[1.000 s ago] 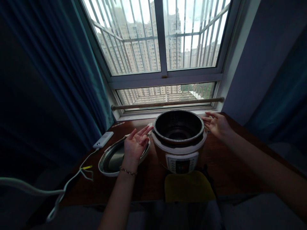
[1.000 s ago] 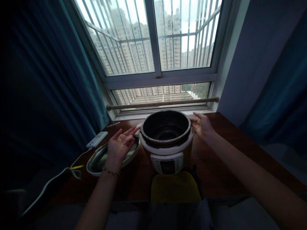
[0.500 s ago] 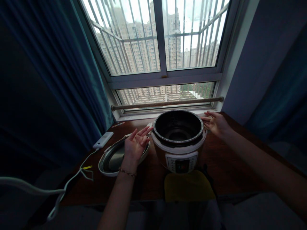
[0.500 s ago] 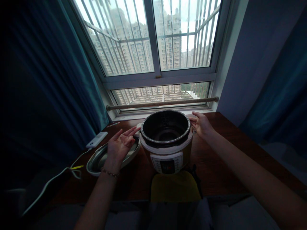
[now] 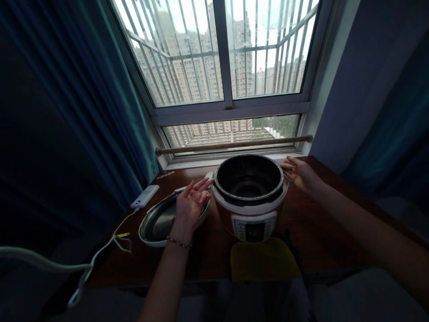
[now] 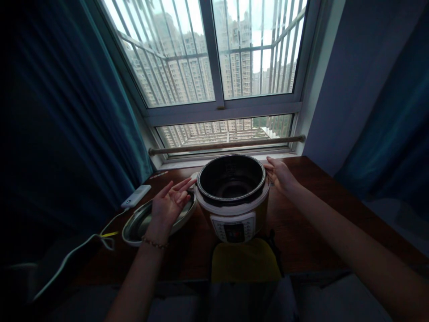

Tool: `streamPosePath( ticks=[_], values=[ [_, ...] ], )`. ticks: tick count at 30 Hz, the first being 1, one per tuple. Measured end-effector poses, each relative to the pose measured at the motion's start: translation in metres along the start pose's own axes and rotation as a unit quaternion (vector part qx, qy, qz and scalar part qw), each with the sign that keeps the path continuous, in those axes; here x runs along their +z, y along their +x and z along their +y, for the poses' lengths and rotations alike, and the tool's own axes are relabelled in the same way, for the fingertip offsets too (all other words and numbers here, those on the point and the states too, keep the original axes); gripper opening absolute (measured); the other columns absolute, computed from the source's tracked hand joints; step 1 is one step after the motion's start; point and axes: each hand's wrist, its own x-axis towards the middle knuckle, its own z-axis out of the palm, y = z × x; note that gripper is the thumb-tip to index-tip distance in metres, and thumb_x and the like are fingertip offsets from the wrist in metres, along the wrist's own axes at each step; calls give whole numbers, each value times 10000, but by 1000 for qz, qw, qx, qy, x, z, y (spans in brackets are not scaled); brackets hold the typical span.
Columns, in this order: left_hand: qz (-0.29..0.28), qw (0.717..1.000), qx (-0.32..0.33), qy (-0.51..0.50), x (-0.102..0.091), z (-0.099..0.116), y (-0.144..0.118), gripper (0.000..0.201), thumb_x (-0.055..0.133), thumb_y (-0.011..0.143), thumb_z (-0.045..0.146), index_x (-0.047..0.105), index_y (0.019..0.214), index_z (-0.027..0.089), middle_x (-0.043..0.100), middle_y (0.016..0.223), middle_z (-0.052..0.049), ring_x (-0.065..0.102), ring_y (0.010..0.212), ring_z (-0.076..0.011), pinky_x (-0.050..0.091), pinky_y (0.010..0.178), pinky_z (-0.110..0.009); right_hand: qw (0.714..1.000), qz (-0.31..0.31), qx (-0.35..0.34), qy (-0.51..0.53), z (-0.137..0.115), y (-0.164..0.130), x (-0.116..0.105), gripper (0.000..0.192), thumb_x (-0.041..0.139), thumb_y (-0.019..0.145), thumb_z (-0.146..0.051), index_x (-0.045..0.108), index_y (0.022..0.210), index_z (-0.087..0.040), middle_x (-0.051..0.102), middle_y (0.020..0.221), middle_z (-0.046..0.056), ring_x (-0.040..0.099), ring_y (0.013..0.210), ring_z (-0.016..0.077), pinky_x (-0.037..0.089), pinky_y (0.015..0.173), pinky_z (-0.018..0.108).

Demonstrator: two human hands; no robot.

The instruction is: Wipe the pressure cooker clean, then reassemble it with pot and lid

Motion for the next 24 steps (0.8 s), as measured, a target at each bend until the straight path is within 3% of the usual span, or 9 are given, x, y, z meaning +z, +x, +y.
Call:
streamPosePath(
  ticks=[9,14,16,18,21,24],
  values=[
    [-22,999,17,31,-2,-3,0,319,424,843,223,588,1030,23,544,1219,-226,404,422,-26,539,597,-252,997,-71,-34,2,6,-2,-6,159,453,836,-210,517,695,-174,621,752,61,623,714,130,551,685,233],
    [-18,999,22,43,-2,-4,0,310,421,840,212,594,1021,28,533,1233,-225,395,417,-19,533,590,-247,996,-49,-74,6,8,-6,-7,119,521,806,-227,540,697,-182,633,814,55,622,844,128,530,792,223],
    [-16,998,22,50,0,-4,0,310,427,835,219,597,1019,36,525,1245,-220,402,423,-17,530,583,-246,994,-31,-106,2,9,-11,-9,65,565,779,-237,574,745,-183,645,866,44,605,939,121,491,880,221],
    [-11,998,28,64,2,-4,-2,319,440,827,245,600,1028,56,520,1257,-204,413,433,-18,529,574,-246,991,-9,-131,-3,11,-19,-12,128,602,756,-273,599,841,-177,651,950,42,577,1027,119,426,973,236],
    [28,988,110,102,4,-11,-16,331,479,808,293,593,1076,135,514,1288,-134,421,447,-12,537,601,-254,985,17,-174,-16,19,-40,-22,311,615,750,-340,578,1012,-177,623,1103,53,532,1119,135,334,1059,302],
    [104,952,238,165,-2,-35,-45,343,506,802,314,572,1122,208,524,1287,-74,421,451,-8,536,646,-264,967,74,-239,-35,40,-69,-40,351,560,788,-365,551,1084,-178,594,1170,77,520,1140,162,311,1065,376]
  ],
)
